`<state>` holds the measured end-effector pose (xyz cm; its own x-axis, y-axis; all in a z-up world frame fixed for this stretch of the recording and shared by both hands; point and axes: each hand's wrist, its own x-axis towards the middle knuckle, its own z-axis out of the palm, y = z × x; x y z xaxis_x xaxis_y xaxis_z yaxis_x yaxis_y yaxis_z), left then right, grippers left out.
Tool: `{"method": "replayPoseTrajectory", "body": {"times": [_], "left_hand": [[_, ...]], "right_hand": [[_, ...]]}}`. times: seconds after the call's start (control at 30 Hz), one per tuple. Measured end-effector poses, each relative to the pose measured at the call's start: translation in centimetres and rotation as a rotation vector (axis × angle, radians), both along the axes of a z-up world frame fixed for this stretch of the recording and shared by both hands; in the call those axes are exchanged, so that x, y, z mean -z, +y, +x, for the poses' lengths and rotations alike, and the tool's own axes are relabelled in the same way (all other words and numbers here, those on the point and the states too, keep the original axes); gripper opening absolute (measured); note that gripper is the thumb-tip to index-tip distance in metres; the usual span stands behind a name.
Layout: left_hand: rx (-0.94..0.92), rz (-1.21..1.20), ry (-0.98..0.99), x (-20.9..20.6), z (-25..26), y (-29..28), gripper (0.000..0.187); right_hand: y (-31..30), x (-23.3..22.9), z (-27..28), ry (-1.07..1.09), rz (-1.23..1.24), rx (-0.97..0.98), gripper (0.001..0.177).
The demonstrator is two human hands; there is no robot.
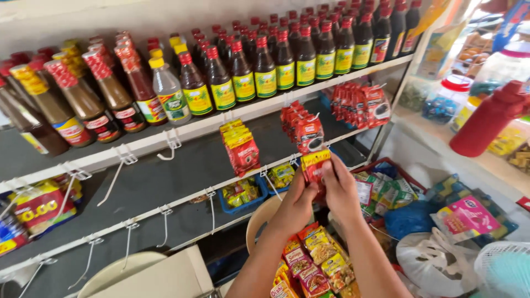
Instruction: The person unpacks various food items from a cardboard box and arranges them on store shelves. They handle packets of instant coffee, instant noodles, and powdered drink mixes, placing them on hooks or into baskets on the shelves.
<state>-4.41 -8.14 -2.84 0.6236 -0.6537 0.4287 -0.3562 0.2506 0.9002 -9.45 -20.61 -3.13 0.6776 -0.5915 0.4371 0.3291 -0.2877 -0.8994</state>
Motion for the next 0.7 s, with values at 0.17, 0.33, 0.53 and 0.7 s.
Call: {"method": "replayPoseTrajectory", "body": {"times": [0.17, 0.33, 0.53, 0.7], "left_hand": [[-0.015, -0.052, -0.153, -2.8, 3.3, -4.5, 0.055], [-0.229, -0.087, -0.333, -3.4, 7.2, -7.1, 0.049], [-0.321, -0.079, -0.213, -5.3, 9.2, -7.8, 0.036], [-0.304, -0.107, -0.035, -5.1, 10.7, -8.2, 0.038]], "right_hand": [[-4.4, -3.6, 2.8, -0.135, 0.132, -0.063, 0.044], [-7.5, -4.4, 5.3, -0.237, 0.119, -0.127, 0.043], [-8.8, -5.4, 6.9, -0.178, -0.206, -0.003, 0.034], [-9.8, -4.8, 8.8, -0.18, -0.034, -0.073, 0.03]]}}
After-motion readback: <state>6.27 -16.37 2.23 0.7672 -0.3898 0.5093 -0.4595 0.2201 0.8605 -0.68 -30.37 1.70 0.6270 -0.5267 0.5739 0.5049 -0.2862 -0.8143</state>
